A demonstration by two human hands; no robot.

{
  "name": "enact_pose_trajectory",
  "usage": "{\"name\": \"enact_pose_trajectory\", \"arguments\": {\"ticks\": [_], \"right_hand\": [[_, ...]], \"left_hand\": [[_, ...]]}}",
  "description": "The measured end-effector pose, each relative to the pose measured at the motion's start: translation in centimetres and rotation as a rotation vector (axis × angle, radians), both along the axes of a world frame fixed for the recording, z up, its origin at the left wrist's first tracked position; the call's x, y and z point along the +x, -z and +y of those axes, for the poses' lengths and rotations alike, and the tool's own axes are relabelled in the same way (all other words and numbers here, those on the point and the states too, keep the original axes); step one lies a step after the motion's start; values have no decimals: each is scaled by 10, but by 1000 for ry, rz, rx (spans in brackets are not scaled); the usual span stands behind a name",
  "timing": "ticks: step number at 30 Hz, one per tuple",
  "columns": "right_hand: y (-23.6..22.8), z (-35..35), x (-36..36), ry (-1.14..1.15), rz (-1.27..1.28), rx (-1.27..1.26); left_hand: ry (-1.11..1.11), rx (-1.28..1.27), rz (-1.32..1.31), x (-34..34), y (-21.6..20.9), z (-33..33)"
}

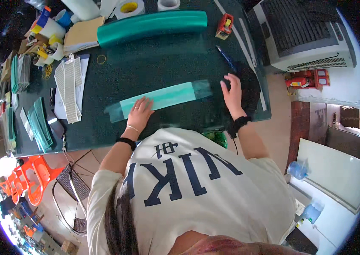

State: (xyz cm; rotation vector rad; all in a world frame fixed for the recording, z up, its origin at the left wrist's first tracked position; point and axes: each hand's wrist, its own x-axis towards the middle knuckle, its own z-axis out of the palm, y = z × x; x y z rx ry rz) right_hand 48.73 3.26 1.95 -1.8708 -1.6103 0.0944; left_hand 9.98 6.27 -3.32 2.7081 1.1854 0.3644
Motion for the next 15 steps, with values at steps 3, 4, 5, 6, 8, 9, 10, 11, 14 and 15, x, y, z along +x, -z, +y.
{"name": "enact_pose_trajectory", "arguments": {"ticks": [3,4,5,6,8,9,10,11,14,15], "right_hand": [[20,68,46,106,226,65],[27,94,62,186,387,89],[16,120,65,180,385,98],[4,147,67,315,662,34],[-12,191,75,437,938,-33],[-15,207,80,412,995,-111],[-15,224,84,382,1053,-196],[-15,238,93,364,1109,-275],[82,277,180,391,975,-293],[93,284,188,385,905,-316]], "left_hand": [[-142,-31,-15,3,-2,13],[-163,-52,-20,2,-3,16],[-194,-73,-24,1,-3,17],[-226,-96,-26,1,-3,18],[-247,-104,-21,1,-4,15],[-259,-122,-12,1,-4,12],[-277,-142,2,0,-4,10],[-274,-140,3,1,-6,10],[-218,-148,-10,6,-12,18],[-220,-151,-13,6,-12,20]]}}
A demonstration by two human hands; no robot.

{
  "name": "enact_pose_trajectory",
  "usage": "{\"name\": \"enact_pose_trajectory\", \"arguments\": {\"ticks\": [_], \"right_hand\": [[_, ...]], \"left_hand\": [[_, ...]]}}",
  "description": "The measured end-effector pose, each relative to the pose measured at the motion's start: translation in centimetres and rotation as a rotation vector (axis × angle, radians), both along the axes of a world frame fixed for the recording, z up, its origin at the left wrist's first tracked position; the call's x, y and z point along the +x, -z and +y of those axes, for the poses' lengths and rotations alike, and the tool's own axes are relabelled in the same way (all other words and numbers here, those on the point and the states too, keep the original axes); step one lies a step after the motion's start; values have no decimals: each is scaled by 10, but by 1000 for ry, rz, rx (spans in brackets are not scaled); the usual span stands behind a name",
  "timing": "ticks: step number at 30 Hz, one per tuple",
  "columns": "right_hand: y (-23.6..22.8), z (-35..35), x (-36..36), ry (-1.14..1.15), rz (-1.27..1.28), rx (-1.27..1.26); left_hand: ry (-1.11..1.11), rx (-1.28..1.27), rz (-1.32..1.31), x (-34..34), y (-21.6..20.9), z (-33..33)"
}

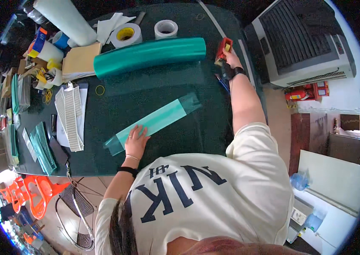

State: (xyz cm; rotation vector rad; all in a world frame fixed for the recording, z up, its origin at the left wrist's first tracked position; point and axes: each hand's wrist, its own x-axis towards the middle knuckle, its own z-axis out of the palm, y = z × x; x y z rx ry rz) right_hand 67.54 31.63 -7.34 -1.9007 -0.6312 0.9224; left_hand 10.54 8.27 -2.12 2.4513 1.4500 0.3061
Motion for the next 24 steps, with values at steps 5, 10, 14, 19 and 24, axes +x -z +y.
{"name": "enact_pose_trajectory", "arguments": {"ticks": [5,10,14,19,24], "right_hand": [[-38,-41,-86,62,306,434],[-38,-92,-95,175,301,544],[-3,-78,-54,68,273,354],[14,-65,-31,-67,133,274],[55,-103,42,-357,-623,216]], "left_hand": [[-43,51,-11,-3,2,-2],[-20,20,-17,-4,-3,-1],[-44,13,-56,-2,1,-3],[-87,-10,-13,-3,-1,-10],[-65,8,-38,-2,3,0]]}}
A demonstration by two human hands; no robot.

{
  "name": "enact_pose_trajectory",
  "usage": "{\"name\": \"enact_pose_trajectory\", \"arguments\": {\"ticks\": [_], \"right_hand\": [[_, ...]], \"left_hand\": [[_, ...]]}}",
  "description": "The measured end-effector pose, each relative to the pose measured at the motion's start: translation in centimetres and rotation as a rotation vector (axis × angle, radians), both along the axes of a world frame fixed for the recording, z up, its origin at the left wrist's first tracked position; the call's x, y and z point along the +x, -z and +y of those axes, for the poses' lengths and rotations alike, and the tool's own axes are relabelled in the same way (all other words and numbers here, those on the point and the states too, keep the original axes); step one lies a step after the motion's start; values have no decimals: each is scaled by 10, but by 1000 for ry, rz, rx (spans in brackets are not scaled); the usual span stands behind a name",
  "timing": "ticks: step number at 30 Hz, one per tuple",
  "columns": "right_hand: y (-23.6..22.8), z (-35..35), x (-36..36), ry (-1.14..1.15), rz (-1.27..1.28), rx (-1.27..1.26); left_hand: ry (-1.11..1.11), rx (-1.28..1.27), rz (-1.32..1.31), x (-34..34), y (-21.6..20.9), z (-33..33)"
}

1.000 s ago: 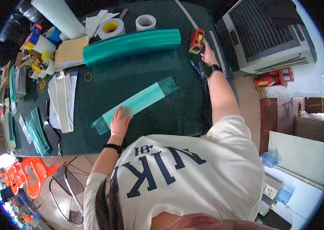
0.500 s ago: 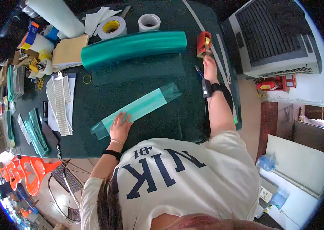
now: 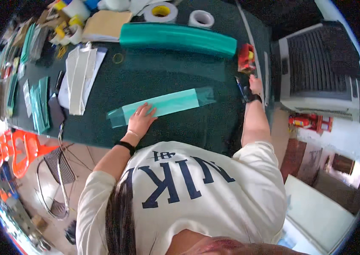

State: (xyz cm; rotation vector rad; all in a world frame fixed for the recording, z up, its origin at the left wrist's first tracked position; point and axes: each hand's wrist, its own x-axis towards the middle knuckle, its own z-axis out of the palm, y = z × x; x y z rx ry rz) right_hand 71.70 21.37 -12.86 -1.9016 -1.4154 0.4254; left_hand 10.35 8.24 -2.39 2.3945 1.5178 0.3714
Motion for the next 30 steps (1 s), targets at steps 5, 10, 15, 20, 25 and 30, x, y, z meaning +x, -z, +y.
{"name": "enact_pose_trajectory", "arguments": {"ticks": [5,10,15,20,25,30], "right_hand": [[-134,9,-190,109,399,330],[-165,-47,-362,-434,484,-570],[-101,-38,-432,-654,184,-734],[-117,-41,-449,-645,-311,-896],[-117,-30,-449,-708,-305,-1017],[-118,-24,-449,-747,-382,-1060]], "left_hand": [[-8,32,-45,-2,8,-4],[-3,39,-37,0,6,-2],[5,27,-36,0,8,-1],[-27,21,-77,-1,13,-4],[17,96,-14,-1,7,-3],[62,98,11,1,6,0]]}}
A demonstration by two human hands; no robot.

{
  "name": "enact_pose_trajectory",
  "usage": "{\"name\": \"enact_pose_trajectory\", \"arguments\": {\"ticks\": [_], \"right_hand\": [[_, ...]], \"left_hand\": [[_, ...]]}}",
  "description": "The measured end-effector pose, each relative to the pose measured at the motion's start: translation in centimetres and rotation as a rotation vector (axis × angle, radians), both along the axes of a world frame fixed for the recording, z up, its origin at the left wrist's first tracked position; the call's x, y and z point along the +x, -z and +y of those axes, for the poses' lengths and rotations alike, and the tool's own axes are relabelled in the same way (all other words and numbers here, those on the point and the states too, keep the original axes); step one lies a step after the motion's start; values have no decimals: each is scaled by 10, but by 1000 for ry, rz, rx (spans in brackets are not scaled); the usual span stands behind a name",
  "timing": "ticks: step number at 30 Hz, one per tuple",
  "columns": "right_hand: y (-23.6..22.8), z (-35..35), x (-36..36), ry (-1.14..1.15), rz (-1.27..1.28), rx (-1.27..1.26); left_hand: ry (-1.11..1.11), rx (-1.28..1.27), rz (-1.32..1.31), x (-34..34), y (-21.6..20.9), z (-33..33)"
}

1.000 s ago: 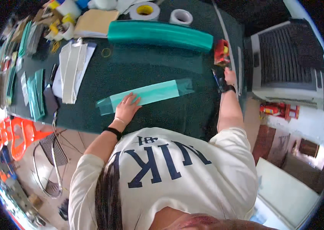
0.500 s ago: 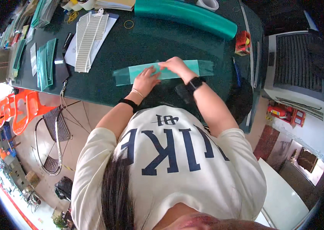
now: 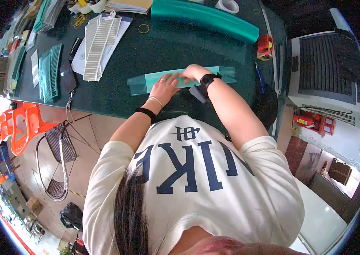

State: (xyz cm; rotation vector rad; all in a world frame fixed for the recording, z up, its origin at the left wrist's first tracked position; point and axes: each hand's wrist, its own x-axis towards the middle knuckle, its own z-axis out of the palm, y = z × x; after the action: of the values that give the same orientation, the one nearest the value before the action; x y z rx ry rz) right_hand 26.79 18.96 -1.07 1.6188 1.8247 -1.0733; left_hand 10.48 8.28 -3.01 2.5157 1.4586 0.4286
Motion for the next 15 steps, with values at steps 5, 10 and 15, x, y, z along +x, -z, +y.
{"name": "enact_pose_trajectory", "arguments": {"ticks": [5,10,15], "right_hand": [[-3,-26,37,675,539,-437],[-39,-62,41,1122,829,-551],[-49,-83,53,1311,1109,-351]], "left_hand": [[-23,-37,9,1,12,-1],[-27,-33,-28,1,4,0],[-18,-12,-32,0,5,0]]}}
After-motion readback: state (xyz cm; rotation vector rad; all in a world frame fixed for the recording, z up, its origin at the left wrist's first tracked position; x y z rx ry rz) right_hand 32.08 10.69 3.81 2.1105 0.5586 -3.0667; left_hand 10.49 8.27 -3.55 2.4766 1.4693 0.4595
